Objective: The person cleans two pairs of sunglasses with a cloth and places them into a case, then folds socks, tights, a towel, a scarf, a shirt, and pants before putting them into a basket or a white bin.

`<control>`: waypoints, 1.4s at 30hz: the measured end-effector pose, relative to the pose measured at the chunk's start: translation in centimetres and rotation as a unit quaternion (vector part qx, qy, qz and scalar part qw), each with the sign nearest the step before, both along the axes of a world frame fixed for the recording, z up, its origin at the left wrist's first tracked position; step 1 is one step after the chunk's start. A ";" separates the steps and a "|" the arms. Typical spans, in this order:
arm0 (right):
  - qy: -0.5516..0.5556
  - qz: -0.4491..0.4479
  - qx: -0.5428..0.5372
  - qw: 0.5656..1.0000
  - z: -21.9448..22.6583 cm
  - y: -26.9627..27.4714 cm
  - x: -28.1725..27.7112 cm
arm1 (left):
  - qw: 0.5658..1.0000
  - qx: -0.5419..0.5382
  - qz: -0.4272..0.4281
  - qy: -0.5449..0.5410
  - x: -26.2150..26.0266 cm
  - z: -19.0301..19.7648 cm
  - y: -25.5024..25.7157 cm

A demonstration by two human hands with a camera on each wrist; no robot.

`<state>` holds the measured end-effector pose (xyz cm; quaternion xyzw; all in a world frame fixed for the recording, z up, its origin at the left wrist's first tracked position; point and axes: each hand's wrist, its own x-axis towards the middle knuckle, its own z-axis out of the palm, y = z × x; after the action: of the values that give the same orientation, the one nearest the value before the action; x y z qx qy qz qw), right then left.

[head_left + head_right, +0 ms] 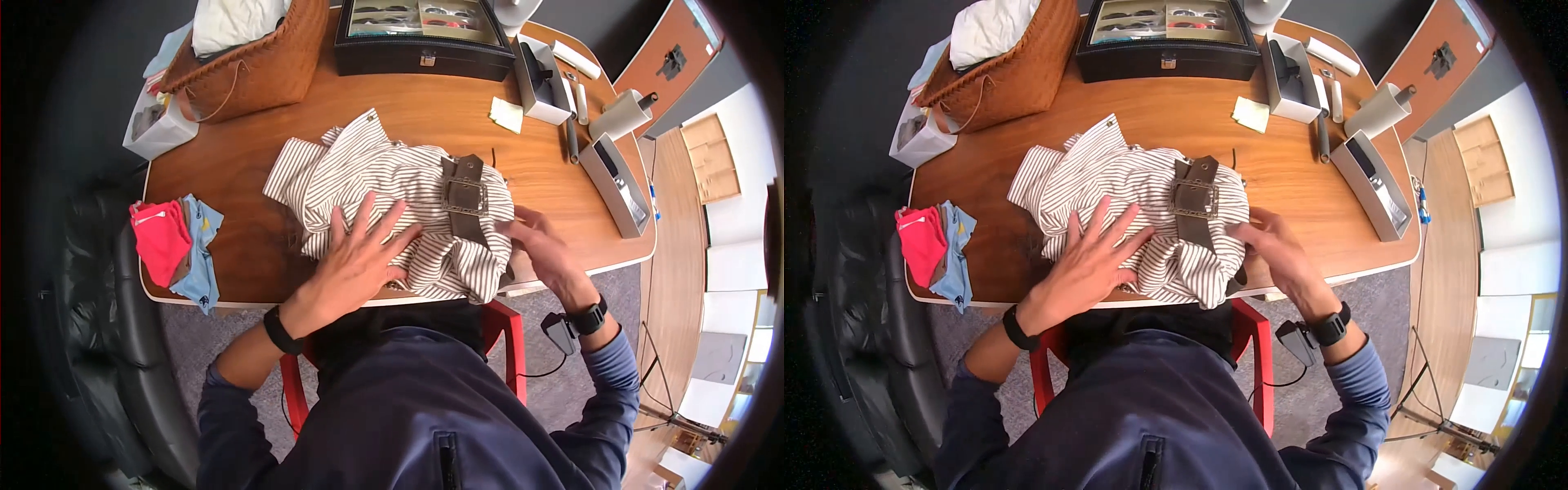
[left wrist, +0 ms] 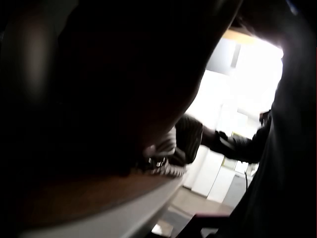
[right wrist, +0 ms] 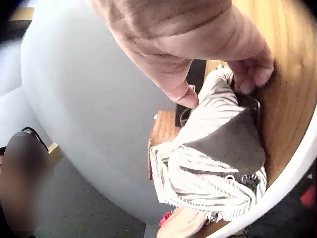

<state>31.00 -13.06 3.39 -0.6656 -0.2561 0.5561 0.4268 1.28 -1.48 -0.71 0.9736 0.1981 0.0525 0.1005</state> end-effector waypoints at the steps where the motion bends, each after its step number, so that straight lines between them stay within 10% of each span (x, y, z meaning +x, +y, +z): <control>1: 0.016 0.024 -0.003 1.000 -0.5 0.4 0.0 | 1.000 0.002 0.003 -0.001 0.0 -0.1 -0.1; 10: 0.018 0.027 0.085 0.996 -3.6 1.4 3.6 | 0.992 -0.068 0.062 -0.086 1.8 0.4 -2.1; 14: -0.187 0.088 0.118 0.971 -0.9 2.7 7.9 | 0.998 0.005 0.048 -0.030 1.6 1.6 -1.6; 17: -0.453 0.181 0.093 0.868 5.4 4.6 6.7 | 0.997 -0.012 0.037 -0.068 3.0 0.3 -2.7; 20: -0.735 0.158 0.185 0.633 7.7 6.5 0.1 | 0.996 -0.007 0.050 -0.069 5.1 -0.5 -3.8; 22: -0.774 0.167 0.090 0.604 8.6 7.6 -6.8 | 0.995 0.006 0.068 -0.077 6.2 -1.0 -4.2; 24: -0.850 0.197 0.103 0.476 5.3 8.5 -11.3 | 0.997 0.038 0.059 -0.012 6.8 -2.0 -4.7; 26: -0.850 0.276 0.091 0.440 3.4 8.6 -14.6 | 0.978 -0.149 0.076 -0.123 6.6 -3.4 -4.8; 30: -0.837 0.320 0.126 0.426 0.5 7.8 -16.8 | 0.877 -0.427 0.038 -0.215 3.9 -6.3 -7.0; 33: -0.805 0.341 0.151 0.461 -0.4 7.3 -16.1 | 0.980 -0.140 0.007 -0.140 3.7 -7.1 -7.9; 36: -0.758 0.369 0.153 0.516 0.3 7.1 -14.8 | 0.995 0.097 0.001 -0.009 3.2 -2.4 -8.5; 40: -0.686 0.410 0.139 0.584 2.3 4.5 -15.2 | 0.965 -0.188 -0.172 0.056 -2.1 6.2 -4.0; 42: -0.732 0.372 0.171 0.545 -1.2 3.0 -15.8 | 0.980 -0.093 -0.075 0.158 -2.9 12.7 -0.1</control>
<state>15.18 -10.02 2.22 -0.6018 -0.7942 -0.0687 -0.0479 -1.63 -1.63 11.99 0.9682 0.1418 -0.1279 0.1617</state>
